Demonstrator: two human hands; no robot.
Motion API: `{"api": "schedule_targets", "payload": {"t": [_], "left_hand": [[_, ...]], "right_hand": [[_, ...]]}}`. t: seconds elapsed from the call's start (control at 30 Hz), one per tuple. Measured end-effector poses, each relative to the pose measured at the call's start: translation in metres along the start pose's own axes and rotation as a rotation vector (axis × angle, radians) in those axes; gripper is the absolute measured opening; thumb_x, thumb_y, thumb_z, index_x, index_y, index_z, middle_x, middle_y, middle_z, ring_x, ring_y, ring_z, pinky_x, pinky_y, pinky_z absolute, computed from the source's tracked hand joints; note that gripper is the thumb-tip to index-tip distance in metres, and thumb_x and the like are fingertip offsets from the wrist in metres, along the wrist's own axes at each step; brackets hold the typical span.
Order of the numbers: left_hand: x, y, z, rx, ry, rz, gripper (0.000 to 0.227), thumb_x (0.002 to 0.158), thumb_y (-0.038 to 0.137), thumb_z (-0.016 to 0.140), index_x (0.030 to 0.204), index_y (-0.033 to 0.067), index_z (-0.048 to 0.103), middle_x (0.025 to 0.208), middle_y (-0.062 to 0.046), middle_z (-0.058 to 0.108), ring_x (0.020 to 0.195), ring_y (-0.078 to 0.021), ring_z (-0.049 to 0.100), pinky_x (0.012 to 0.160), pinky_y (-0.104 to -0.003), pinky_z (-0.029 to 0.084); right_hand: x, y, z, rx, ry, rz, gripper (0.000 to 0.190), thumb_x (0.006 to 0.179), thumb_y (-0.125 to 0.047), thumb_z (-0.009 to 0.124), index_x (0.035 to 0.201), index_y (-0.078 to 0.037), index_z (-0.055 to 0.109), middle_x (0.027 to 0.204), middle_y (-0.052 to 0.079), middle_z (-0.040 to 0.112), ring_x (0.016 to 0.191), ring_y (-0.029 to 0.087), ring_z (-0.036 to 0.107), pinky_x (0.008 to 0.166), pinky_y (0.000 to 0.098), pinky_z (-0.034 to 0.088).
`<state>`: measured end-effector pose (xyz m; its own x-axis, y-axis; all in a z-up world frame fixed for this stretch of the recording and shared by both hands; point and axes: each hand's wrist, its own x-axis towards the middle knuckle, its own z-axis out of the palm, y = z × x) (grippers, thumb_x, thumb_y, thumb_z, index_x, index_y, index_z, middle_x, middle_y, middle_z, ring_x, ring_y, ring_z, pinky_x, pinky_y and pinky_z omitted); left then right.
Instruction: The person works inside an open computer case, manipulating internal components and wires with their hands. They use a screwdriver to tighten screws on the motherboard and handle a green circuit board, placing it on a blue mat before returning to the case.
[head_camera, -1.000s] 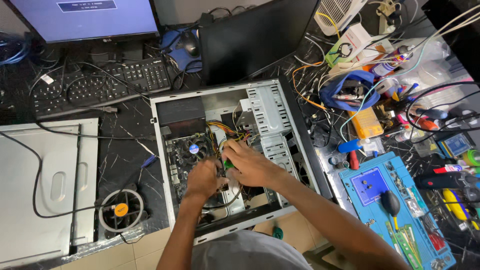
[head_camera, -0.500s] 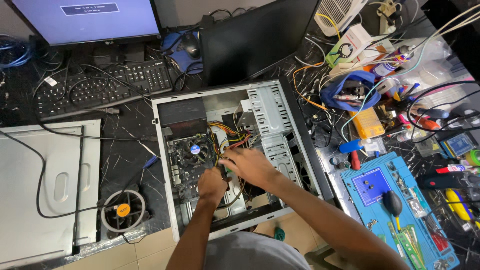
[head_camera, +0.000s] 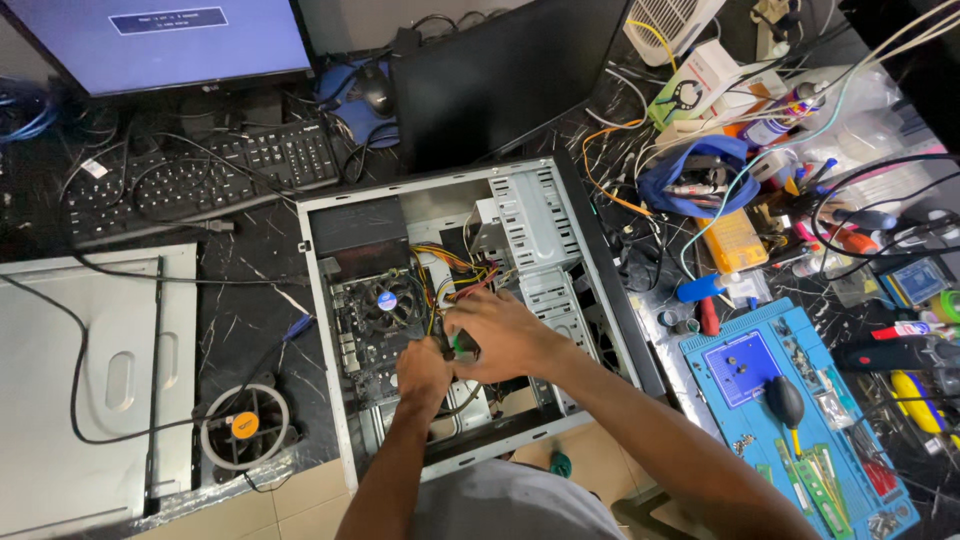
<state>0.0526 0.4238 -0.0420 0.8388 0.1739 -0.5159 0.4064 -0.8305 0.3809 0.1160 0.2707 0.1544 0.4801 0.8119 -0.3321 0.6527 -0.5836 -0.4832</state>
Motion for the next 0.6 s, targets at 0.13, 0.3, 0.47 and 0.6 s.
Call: {"api": "schedule_targets", "payload": {"t": [0.13, 0.3, 0.47, 0.6], "left_hand": [[-0.003, 0.004, 0.002, -0.036, -0.037, -0.004, 0.032, 0.101, 0.012, 0.061, 0.115, 0.0003, 0.088, 0.114, -0.025, 0.087, 0.114, -0.0454, 0.085, 0.099, -0.054, 0.07], [0.0, 0.004, 0.0, -0.031, -0.028, 0.014, 0.032, 0.1, 0.009, 0.06, 0.115, -0.0031, 0.086, 0.113, -0.03, 0.086, 0.113, -0.0487, 0.084, 0.097, -0.057, 0.071], [-0.003, 0.009, -0.007, -0.006, -0.008, 0.003, 0.034, 0.102, 0.01, 0.057, 0.113, -0.0022, 0.087, 0.113, -0.027, 0.087, 0.113, -0.0464, 0.085, 0.097, -0.055, 0.071], [-0.007, 0.009, -0.008, -0.018, -0.049, -0.012, 0.031, 0.101, 0.011, 0.061, 0.113, 0.0007, 0.088, 0.111, -0.026, 0.087, 0.112, -0.046, 0.085, 0.097, -0.055, 0.071]], "right_hand": [[0.017, 0.017, 0.025, 0.042, 0.094, 0.129, 0.043, 0.117, -0.038, 0.059, 0.146, -0.009, 0.073, 0.127, 0.026, 0.081, 0.078, 0.033, 0.079, 0.072, 0.0487, 0.065], [0.003, 0.008, 0.003, 0.004, 0.09, -0.098, 0.061, 0.103, -0.01, 0.071, 0.163, -0.01, 0.06, 0.135, 0.018, 0.072, 0.128, 0.042, 0.061, 0.101, 0.0588, 0.056], [0.027, 0.027, 0.035, -0.021, 0.116, 0.075, 0.04, 0.124, -0.032, 0.05, 0.149, -0.011, 0.073, 0.131, 0.023, 0.082, 0.112, 0.041, 0.082, 0.106, 0.0603, 0.064], [0.005, 0.019, 0.015, 0.141, 0.044, -0.015, 0.081, 0.106, -0.015, 0.065, 0.182, -0.014, 0.034, 0.147, 0.025, 0.072, 0.13, 0.049, 0.067, 0.105, 0.0625, 0.058]]}}
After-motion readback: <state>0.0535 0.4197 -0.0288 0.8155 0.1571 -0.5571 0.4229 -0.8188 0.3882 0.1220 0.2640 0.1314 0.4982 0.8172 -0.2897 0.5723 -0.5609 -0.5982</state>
